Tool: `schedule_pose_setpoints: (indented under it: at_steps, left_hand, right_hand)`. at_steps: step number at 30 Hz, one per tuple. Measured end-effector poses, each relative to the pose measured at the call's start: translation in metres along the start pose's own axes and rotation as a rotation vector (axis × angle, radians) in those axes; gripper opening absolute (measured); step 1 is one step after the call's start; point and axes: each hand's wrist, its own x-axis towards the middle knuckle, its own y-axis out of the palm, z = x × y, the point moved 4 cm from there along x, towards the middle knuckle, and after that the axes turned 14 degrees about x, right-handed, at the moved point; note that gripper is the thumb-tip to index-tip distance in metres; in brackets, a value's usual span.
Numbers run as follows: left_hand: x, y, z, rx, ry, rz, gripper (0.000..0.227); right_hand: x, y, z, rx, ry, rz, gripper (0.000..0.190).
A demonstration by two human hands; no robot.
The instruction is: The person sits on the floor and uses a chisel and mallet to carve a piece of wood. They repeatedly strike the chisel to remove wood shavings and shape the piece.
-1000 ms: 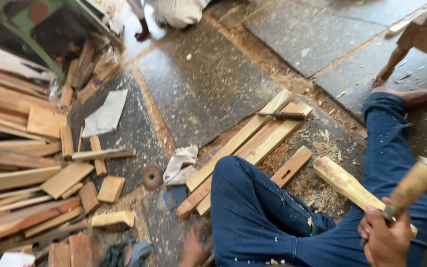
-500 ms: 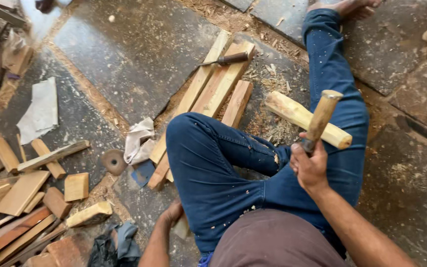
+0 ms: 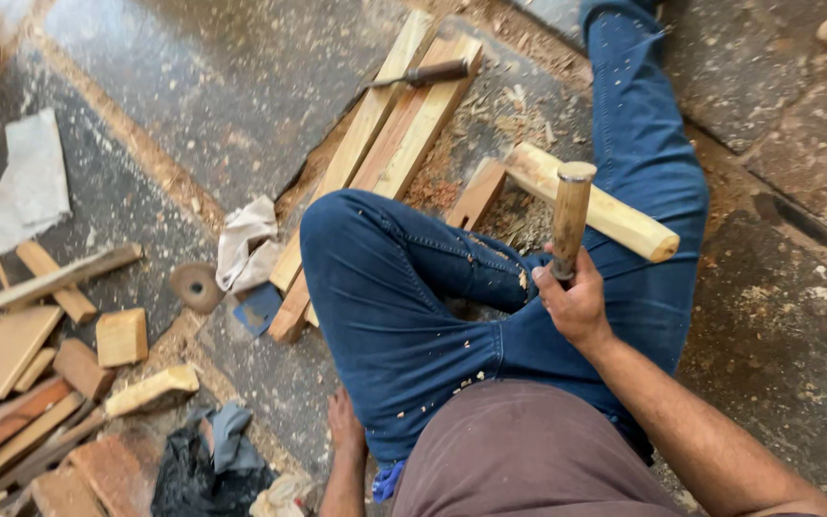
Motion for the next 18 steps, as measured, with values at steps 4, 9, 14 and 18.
schedule_pose_setpoints:
  at_steps: [4, 9, 14, 18]
  left_hand:
    - [0.044, 0.002, -0.003, -0.231, -0.148, -0.045, 0.057]
    - [0.102, -0.012, -0.028, -0.246, 0.051, -0.21, 0.057]
    - [0.097, -0.006, -0.015, -0.846, -0.01, -0.187, 0.052]
    - [0.066, 0.012, -0.02, -1.272, -0.294, 0.042, 0.051]
  right_hand:
    - [0.008, 0.006, -0.007, 0.0, 0.069, 0.012, 0.041]
    - [0.002, 0.001, 0.003, -0.098, 0.013, 0.019, 0.039]
    - [-0.001, 0.009, -0.002, -0.092, 0.019, 0.039, 0.037]
    - [0.013, 0.009, 0.009, -0.191, -0.063, 0.054, 0.036]
